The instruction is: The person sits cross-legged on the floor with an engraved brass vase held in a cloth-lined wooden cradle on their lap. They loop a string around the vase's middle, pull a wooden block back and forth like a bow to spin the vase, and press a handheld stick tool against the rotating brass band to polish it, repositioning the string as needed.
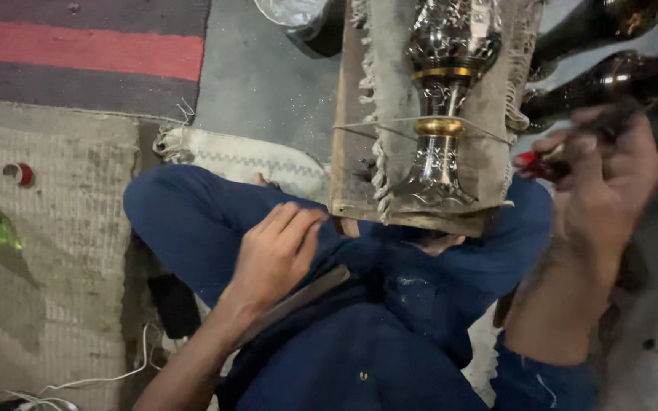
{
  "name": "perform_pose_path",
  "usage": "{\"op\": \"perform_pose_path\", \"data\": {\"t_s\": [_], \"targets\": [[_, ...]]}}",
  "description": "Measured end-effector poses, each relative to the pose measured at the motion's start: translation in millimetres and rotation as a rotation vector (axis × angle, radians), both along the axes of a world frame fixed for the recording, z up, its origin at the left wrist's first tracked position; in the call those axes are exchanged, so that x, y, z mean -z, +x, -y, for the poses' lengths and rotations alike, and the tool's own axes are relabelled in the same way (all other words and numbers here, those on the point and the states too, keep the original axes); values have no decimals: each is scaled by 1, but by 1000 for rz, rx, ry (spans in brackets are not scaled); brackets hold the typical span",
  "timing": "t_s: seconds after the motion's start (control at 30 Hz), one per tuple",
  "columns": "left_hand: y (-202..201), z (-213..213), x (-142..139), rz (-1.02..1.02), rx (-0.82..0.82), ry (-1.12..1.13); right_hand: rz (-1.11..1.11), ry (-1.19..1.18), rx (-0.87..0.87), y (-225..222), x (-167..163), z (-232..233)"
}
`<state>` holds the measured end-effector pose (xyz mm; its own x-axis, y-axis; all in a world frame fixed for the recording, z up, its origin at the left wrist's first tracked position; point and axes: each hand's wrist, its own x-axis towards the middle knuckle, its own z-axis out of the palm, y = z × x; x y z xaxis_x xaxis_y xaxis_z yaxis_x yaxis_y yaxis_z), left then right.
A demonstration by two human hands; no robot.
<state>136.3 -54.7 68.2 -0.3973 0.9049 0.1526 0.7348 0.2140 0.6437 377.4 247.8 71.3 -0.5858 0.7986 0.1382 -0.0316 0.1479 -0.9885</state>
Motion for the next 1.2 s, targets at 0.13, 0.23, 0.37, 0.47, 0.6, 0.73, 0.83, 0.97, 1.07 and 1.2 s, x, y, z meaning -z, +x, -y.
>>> {"op": "perform_pose_path", "data": {"t_s": [0.13,0.23,0.37,0.47,0.6,0.73,0.83,0.97,1.07,1.2], "targets": [[2,65,8,90,132,-845,-192,-220,-34,-41,2,-2],[28,107,23,-40,120,-921,-204,-228,-69,-60,1,-5],[44,139,46,3,115,-728,-205,-166,-168,-81,-4,0],[21,155,52,262,124,-656,-200,-210,-165,-90,-10,2],[-23,169,44,878,9,-717,-196,-178,-141,-95,-14,3],[-38,151,35,1403,-144,-365,-147,-146,-84,-101,-15,12],[-45,110,38,1339,-222,-180,-66,53,-56,-107,-18,21],[-59,43,52,970,-222,24,96,326,-48,-116,-25,30],[-72,5,57,692,-102,303,142,407,-67,-124,-25,30],[-94,-28,55,688,-95,203,178,535,-126,-133,-21,31]]}}
